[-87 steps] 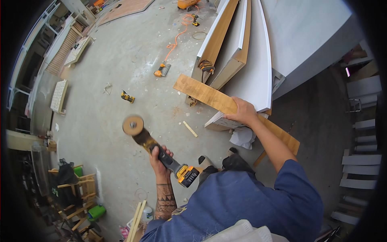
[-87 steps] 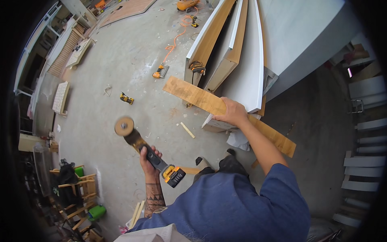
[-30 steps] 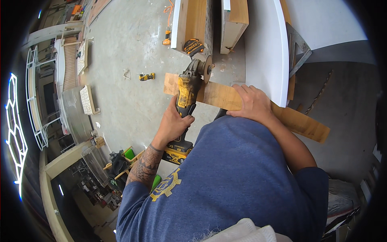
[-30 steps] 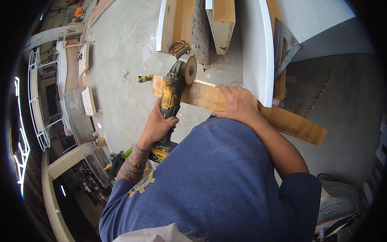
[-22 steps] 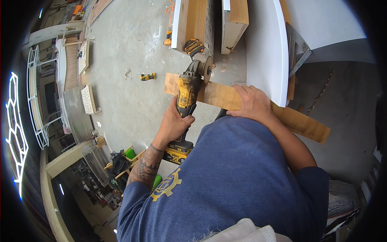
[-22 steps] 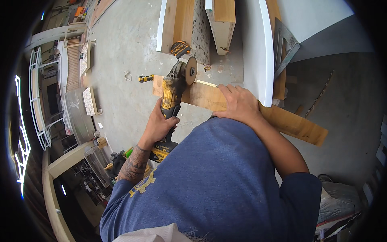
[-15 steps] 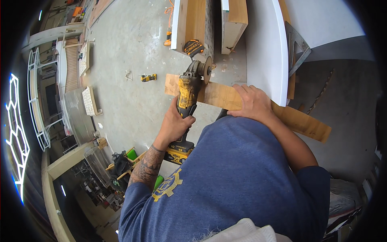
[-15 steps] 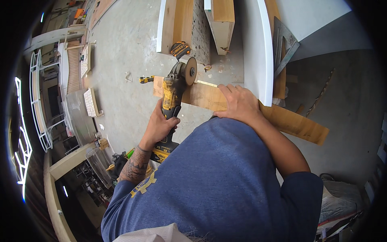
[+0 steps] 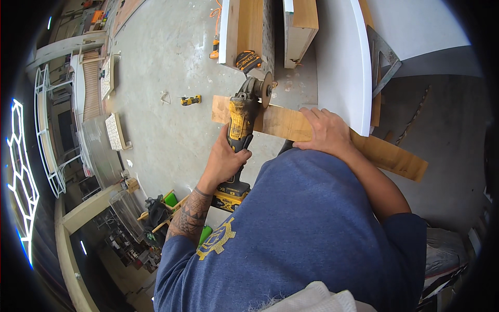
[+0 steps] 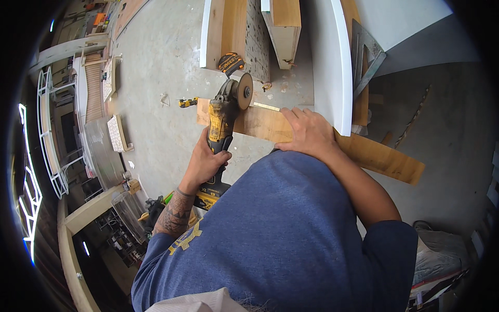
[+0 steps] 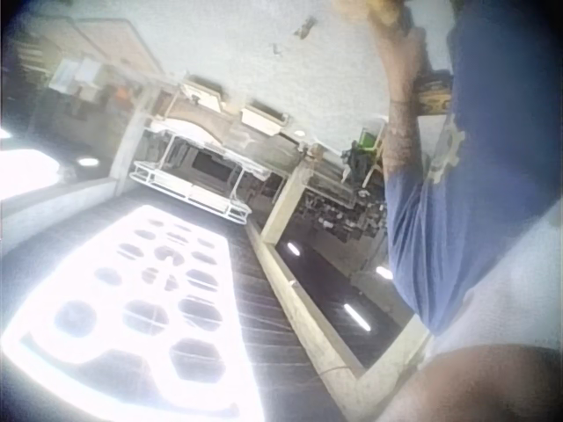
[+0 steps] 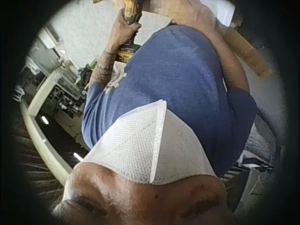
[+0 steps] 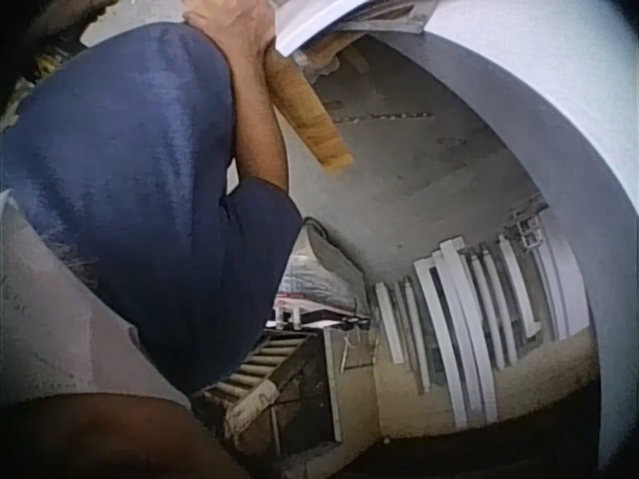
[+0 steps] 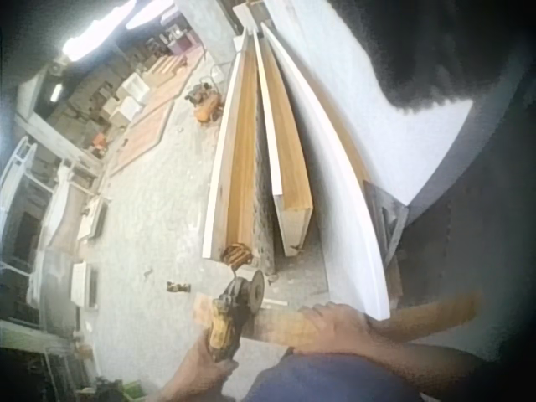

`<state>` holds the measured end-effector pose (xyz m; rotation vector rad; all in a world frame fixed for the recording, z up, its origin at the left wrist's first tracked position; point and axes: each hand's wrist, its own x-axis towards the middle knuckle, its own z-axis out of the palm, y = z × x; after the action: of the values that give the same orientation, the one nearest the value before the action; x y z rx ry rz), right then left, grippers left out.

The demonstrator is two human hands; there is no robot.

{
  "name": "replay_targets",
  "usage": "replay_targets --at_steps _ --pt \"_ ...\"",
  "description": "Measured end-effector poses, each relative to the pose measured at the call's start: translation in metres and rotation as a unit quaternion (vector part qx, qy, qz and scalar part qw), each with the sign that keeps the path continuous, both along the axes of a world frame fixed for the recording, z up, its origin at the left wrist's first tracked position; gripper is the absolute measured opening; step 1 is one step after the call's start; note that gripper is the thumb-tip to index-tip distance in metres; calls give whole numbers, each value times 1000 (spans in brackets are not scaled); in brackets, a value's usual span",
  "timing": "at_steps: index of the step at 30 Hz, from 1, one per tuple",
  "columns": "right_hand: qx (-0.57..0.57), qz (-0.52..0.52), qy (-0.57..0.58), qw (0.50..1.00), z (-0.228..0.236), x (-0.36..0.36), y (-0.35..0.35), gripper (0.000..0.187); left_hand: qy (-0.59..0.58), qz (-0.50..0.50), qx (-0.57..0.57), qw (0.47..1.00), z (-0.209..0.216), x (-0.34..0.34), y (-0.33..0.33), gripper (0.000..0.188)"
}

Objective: The person cuts a wooden board using a handheld rotary cutter, marks another wooden board using a speed square and pencil, cuts along the marked line with the rotary cutter, and measures the board with a tape measure.

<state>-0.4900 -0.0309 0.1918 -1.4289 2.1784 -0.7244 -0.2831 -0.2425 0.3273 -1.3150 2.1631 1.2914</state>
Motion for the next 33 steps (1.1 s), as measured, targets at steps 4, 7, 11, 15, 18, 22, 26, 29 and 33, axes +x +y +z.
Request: replay_targets --at_steps 4,7,11,15,18,22,26,29,33 --pt "44 23 -34 998 3 -2 -1 99 -1 -2 -9 1000 2 -1 1 76" --pt "0 0 3 1000 2 -1 -1 96 -9 -6 -9 1000 4 -3 0 76" --pt "28 13 -23 999 2 -1 0 97 -25 0 0 1000 4 -3 0 83" --pt "20 3 -22 1000 2 0 0 97 -19 -4 -2 1000 -1 1 -1 82" --pt "30 6 -24 999 2 -1 -1 97 -13 -2 -9 1000 1 -2 1 81" --pt "23 5 -22 999 2 -1 1 97 -22 -5 0 1000 3 -4 -1 80" --pt "14 6 -19 1000 3 -3 1 91 -40 -2 7 999 6 -7 -1 79" --pt "9 3 -19 1000 5 -3 2 90 -47 -3 12 999 8 -9 -2 76" --pt "10 1 -26 1000 8 -3 2 90 -46 -9 16 999 11 -13 -1 73"
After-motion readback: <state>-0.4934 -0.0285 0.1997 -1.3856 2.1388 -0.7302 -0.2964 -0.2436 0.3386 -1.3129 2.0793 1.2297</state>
